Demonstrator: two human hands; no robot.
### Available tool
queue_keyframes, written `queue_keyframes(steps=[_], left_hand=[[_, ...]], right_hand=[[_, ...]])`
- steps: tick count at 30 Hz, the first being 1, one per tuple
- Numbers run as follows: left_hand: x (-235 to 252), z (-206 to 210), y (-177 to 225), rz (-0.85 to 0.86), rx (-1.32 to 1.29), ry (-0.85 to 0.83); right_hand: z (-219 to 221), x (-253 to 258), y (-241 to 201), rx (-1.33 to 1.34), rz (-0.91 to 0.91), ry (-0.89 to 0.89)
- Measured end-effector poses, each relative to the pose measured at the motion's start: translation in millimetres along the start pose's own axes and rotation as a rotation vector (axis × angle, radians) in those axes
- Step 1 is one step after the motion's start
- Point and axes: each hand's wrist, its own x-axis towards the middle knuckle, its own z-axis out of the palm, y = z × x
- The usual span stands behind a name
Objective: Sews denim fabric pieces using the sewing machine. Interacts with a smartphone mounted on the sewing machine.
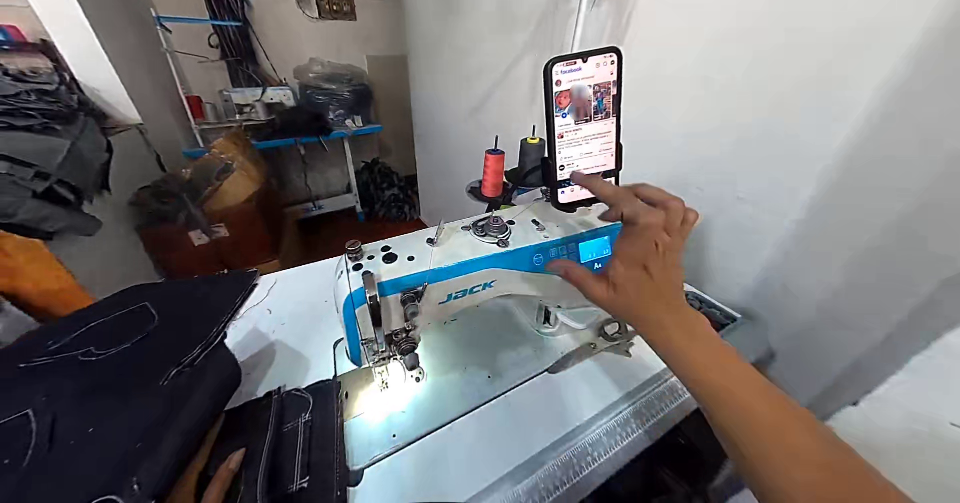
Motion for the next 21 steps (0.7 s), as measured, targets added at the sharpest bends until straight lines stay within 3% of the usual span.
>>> queue_keyframes(steps=[14,18,21], left_hand=[[0.9,4.0,-3.1,-0.045,-0.032,-0.009],[8.2,2.6,-6.4,0.009,0.212,-0.032],[21.7,-19.2,22.4,-0.008,0.507,-0.224]], right_hand=[[6.5,28.9,9.0,-0.059,-0.040,-0.044],[-11.9,34.0,2.3,-0.024,-0.037,0.014],[-11.9,33.9,4.2,-0.040,-0.043,0.007]])
